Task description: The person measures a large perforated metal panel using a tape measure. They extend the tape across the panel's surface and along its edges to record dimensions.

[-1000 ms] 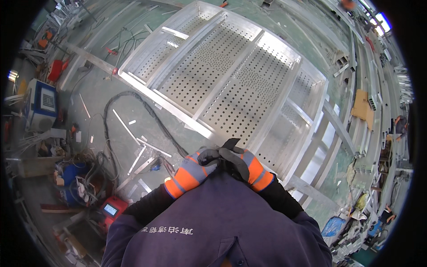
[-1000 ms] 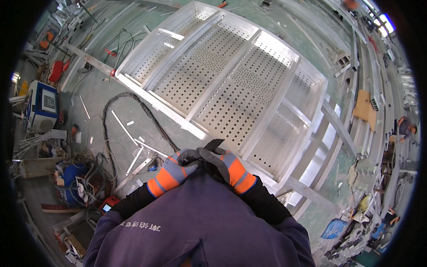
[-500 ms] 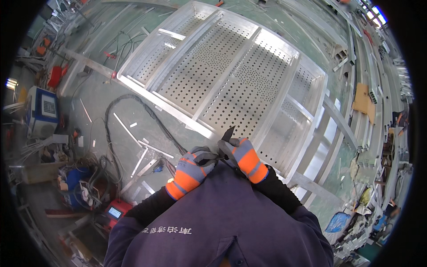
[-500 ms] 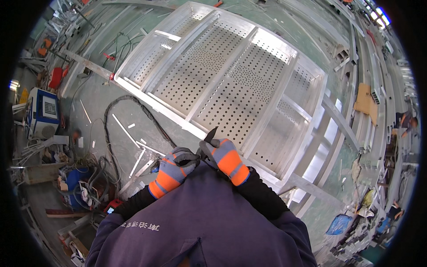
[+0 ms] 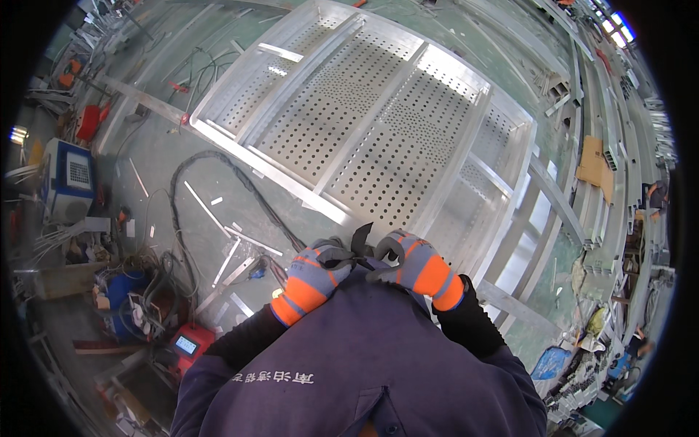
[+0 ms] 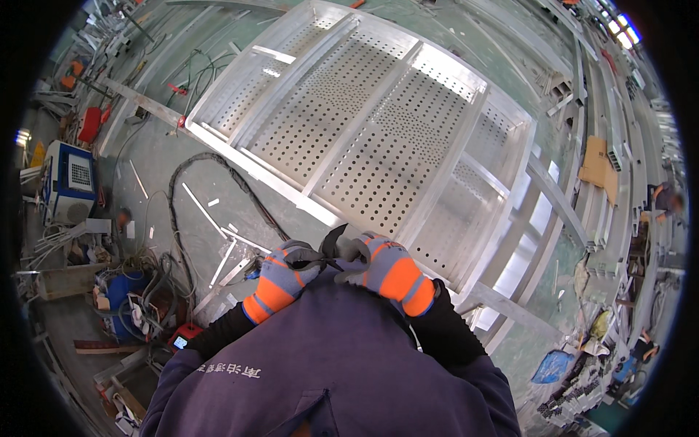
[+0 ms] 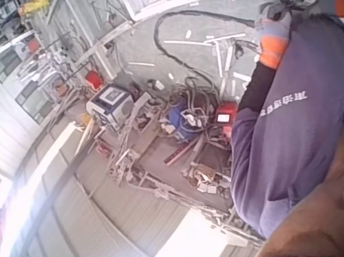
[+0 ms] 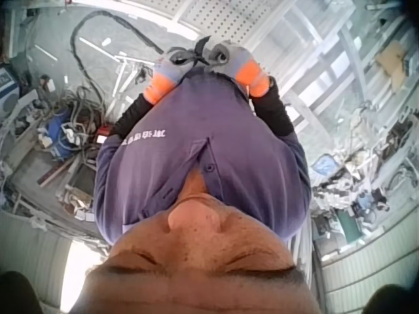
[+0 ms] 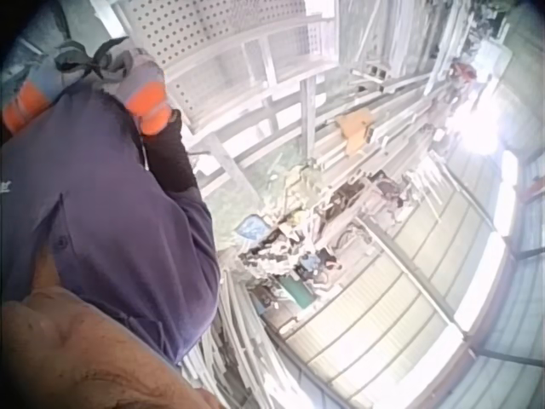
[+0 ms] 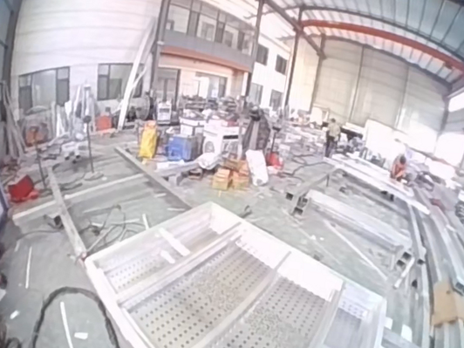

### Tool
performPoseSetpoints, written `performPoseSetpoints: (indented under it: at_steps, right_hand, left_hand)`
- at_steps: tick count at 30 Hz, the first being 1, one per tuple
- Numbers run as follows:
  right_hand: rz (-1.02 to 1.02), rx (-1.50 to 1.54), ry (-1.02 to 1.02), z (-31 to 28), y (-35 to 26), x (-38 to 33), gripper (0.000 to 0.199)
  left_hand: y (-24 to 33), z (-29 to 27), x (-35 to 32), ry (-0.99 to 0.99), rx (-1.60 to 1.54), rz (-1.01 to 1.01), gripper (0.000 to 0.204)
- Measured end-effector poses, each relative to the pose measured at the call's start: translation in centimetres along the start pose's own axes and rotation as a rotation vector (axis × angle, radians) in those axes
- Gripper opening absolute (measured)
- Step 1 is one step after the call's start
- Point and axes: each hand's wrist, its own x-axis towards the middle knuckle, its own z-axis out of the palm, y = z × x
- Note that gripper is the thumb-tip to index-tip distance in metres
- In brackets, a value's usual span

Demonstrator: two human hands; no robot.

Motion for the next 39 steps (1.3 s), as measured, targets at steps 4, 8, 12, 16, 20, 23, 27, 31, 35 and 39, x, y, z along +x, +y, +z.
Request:
performPoseSetpoints:
  at_steps: [4,8,12,16,20,23,27,31,35,39]
  right_hand:
    - [0.018,-0.404,0.041,1.2,-1.2,0.0,0.05]
    - [0.067,-0.587,0.02,1.9,-2.1,0.0,0.045]
    - [0.058,-0.624,0.046,2.1,-1.6,0.0,0.039]
    - [0.005,-0.654,0.06,2.1,-1.1,-0.3,0.035]
    - [-0.204,-0.61,0.202,2.0,-0.2,-0.4,0.028]
    - [-0.301,-0.608,0.176,2.1,0.2,-0.5,0.022]
    - [-0.361,-0.565,0.243,2.2,0.0,-0.8,0.022]
    - [-0.289,-0.501,0.203,1.1,-0.1,-0.9,0.025]
    - [-0.229,-0.597,0.155,1.0,0.2,-1.6,0.032]
    - [-0.212,-0.526,0.155,1.9,0.6,-1.6,0.037]
  left_hand:
    - [0.4,0.1,0.2,-0.063,-0.046,-0.118,0.013]
    - [0.5,0.0,0.3,-0.111,-0.07,-0.177,0.014]
    - [0.3,0.1,0.1,-0.105,-0.115,-0.204,0.016]
    - [0.6,0.2,0.3,-0.092,-0.138,-0.249,0.016]
    - [-0.3,0.6,0.1,-0.073,-0.317,-0.359,0.017]
    - [-0.5,0.6,0.1,-0.077,-0.389,-0.408,0.017]
    - [-0.4,0.2,0.2,-0.102,-0.37,-0.414,0.018]
    - [-1.2,0.3,0.1,-0.115,-0.402,-0.426,0.019]
    - [-1.2,0.3,0.2,-0.125,-0.437,-0.458,0.02]
    - [-1.3,0.4,0.3,-0.141,-0.419,-0.436,0.02]
